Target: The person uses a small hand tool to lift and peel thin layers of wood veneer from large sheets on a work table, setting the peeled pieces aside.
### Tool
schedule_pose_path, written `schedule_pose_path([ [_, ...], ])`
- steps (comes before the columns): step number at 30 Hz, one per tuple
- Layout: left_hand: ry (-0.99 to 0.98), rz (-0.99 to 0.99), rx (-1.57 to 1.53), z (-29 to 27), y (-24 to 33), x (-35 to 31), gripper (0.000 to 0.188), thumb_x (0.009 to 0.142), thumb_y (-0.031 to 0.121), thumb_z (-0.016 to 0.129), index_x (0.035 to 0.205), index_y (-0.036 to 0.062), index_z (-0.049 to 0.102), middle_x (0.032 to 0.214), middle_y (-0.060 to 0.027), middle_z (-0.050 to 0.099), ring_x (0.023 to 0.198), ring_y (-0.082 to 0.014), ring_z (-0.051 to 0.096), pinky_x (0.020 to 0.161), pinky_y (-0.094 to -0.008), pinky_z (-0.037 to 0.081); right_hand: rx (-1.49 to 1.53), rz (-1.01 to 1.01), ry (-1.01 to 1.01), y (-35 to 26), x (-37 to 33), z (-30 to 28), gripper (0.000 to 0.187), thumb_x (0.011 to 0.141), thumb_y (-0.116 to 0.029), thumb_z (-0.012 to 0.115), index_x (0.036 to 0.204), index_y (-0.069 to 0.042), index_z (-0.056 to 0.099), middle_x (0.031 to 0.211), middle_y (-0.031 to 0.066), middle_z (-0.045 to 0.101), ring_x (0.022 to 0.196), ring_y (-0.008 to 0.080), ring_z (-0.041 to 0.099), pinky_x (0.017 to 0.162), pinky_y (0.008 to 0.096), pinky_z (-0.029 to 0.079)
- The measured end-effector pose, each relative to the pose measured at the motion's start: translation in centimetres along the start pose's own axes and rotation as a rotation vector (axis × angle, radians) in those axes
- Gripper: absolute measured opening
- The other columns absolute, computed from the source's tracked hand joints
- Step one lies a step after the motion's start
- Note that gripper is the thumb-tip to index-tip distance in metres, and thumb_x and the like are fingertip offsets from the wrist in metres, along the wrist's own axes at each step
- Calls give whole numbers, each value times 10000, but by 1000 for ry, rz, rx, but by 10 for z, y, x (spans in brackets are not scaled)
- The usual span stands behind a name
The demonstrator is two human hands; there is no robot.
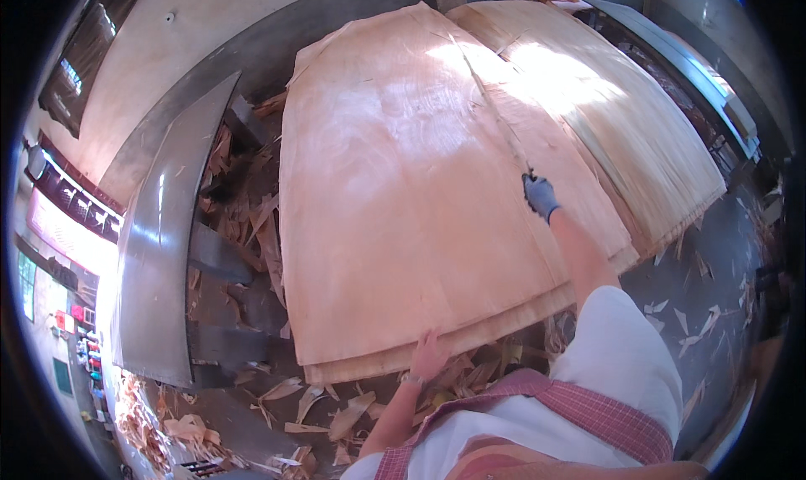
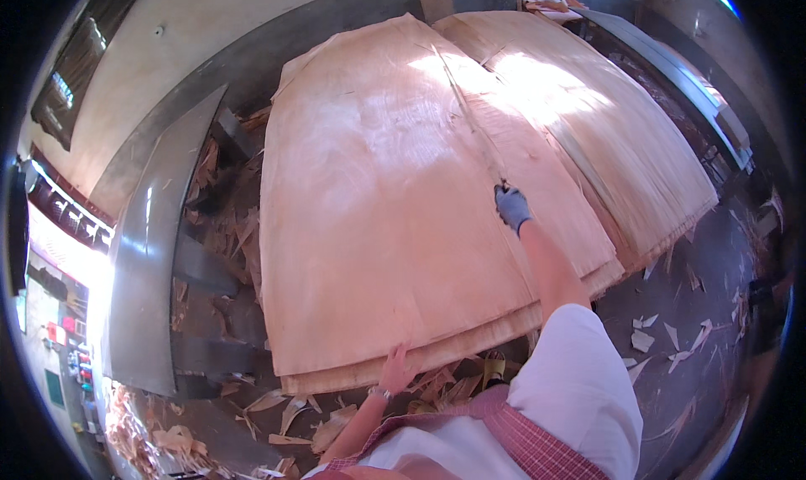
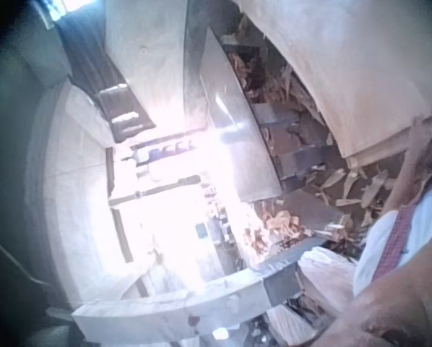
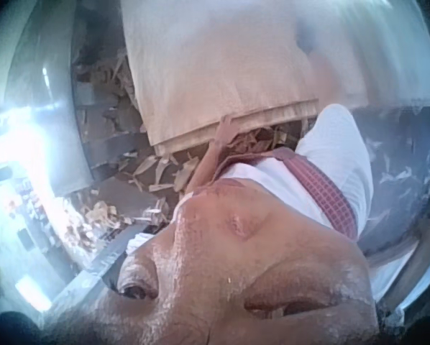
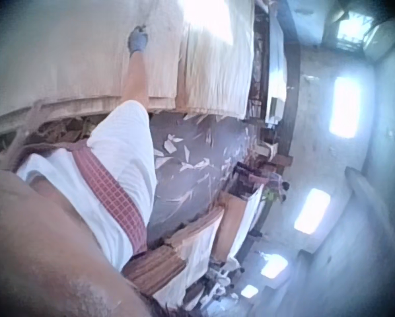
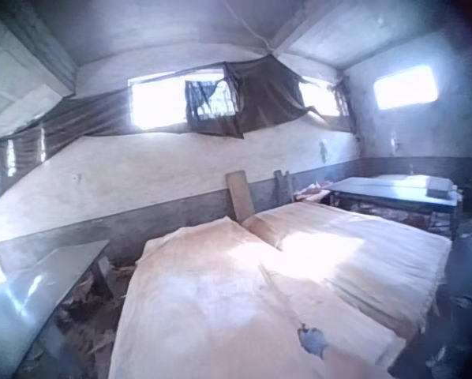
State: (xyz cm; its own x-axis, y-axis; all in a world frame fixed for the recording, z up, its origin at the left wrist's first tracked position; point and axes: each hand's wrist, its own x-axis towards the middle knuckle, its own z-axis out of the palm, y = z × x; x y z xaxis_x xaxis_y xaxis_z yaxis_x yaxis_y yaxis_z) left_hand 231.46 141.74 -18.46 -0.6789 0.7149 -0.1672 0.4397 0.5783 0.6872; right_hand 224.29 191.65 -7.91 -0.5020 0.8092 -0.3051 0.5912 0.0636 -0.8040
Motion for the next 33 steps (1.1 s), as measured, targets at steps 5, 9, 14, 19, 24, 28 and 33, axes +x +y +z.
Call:
schedule_pose_path([
  [5, -8, -230, -132, -19, -78, -174, 675, 846, 367, 664, 1397, 62, 421, 1352, -266, 463, 1230, -436, 479, 1002, -493, 433, 152, 49, -75, 28, -152, 36, 403, 924, -475, 552, 730, -121, 536, 535, 1, 489, 386, 135, 443, 355, 311, 348],
  [9, 35, -468, -161, -48, -103, -246, 665, 848, 365, 664, 1389, 59, 429, 1339, -259, 475, 1221, -425, 488, 997, -485, 438, 166, 118, -189, 18, -224, 38, 409, 929, -486, 550, 720, -136, 515, 531, -3, 494, 378, 127, 431, 355, 318, 339],
  [14, 89, -690, -211, -63, -110, -282, 651, 851, 362, 663, 1380, 54, 439, 1324, -251, 490, 1210, -412, 499, 990, -476, 443, 162, 113, -337, -10, -239, 57, 402, 940, -472, 526, 728, -131, 510, 525, 0, 473, 377, 136, 424, 354, 314, 343],
  [19, 106, -764, -260, -67, -98, -277, 638, 854, 359, 663, 1370, 50, 450, 1308, -244, 504, 1198, -399, 511, 984, -467, 448, 217, -65, -436, -84, -151, 97, 332, 948, -384, 502, 798, -91, 541, 582, 47, 541, 418, 180, 496, 379, 362, 400],
  [24, 127, -788, -306, -66, -92, -263, 625, 856, 357, 662, 1360, 46, 460, 1293, -236, 519, 1187, -386, 523, 978, -458, 454, -297, -526, -312, -245, -98, 186, 378, 959, -372, 457, 881, -34, 607, 628, 82, 604, 507, 212, 597, 457, 371, 491],
  [28, 135, -832, -336, -65, -86, -254, 615, 858, 354, 662, 1352, 43, 468, 1281, -229, 531, 1178, -376, 532, 973, -450, 458, -163, -441, -447, -267, -103, 255, 423, 962, -409, 442, 929, -31, 629, 697, 112, 659, 545, 247, 638, 492, 393, 512],
  [33, 93, -790, -368, -66, -91, -226, 603, 861, 351, 662, 1343, 39, 479, 1265, -221, 545, 1166, -363, 544, 966, -441, 463, -266, -508, -337, -206, -98, 264, 450, 968, -458, 441, 968, -41, 610, 721, 119, 668, 557, 247, 641, 513, 399, 521],
])
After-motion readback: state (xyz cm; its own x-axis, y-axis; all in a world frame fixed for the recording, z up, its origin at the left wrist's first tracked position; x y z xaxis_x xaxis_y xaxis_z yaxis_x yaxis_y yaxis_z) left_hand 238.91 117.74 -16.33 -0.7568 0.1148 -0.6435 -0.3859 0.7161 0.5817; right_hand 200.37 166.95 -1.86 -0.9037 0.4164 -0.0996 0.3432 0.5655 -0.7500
